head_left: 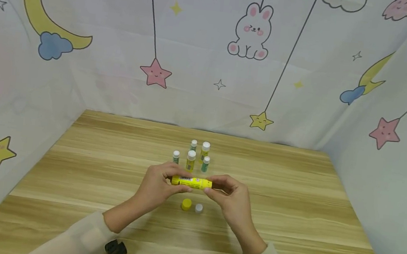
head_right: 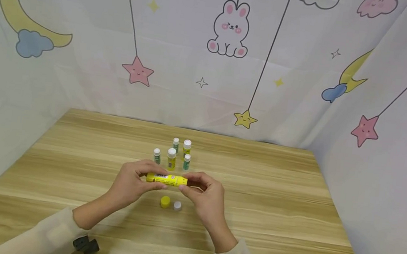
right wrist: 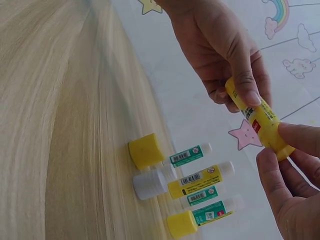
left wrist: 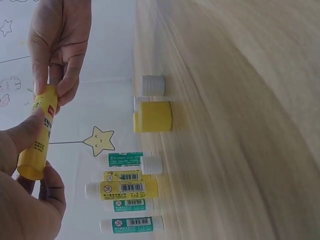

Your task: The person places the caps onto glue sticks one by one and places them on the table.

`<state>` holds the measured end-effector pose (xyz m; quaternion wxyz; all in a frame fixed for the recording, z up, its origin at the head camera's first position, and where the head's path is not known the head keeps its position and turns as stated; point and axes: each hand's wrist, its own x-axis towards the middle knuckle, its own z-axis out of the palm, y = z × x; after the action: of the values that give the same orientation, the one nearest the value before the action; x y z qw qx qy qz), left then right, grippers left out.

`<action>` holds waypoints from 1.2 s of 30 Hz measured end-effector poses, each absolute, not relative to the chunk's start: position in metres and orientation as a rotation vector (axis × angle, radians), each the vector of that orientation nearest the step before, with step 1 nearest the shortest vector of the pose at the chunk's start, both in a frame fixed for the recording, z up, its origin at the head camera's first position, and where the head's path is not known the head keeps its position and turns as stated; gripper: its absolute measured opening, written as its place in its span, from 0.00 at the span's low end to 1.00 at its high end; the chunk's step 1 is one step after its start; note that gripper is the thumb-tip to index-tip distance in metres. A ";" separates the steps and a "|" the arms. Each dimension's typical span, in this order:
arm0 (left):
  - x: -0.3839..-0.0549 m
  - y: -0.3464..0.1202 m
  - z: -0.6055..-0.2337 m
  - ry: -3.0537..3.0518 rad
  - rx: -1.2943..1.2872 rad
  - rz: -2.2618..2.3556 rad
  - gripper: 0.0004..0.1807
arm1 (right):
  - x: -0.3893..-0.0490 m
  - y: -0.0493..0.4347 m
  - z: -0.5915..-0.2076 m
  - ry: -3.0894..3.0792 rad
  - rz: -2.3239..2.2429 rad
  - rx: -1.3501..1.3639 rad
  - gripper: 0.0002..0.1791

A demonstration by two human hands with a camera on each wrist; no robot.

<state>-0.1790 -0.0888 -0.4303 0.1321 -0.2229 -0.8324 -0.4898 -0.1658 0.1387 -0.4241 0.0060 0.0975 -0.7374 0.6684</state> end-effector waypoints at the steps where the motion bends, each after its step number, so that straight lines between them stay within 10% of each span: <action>1: -0.179 -0.089 -0.430 -2.415 -0.653 -1.422 0.15 | -0.166 0.139 -0.424 -2.310 2.088 0.309 0.11; 36: -0.182 -0.096 -0.432 -2.475 -0.584 -1.506 0.09 | -0.182 0.222 -0.414 -2.464 1.717 0.237 0.15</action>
<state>-0.1817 -0.0955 -0.4325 0.0930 -0.1968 -0.8338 -0.5074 -0.1818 0.2217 -0.4138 0.0646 0.0786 -0.8162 0.5687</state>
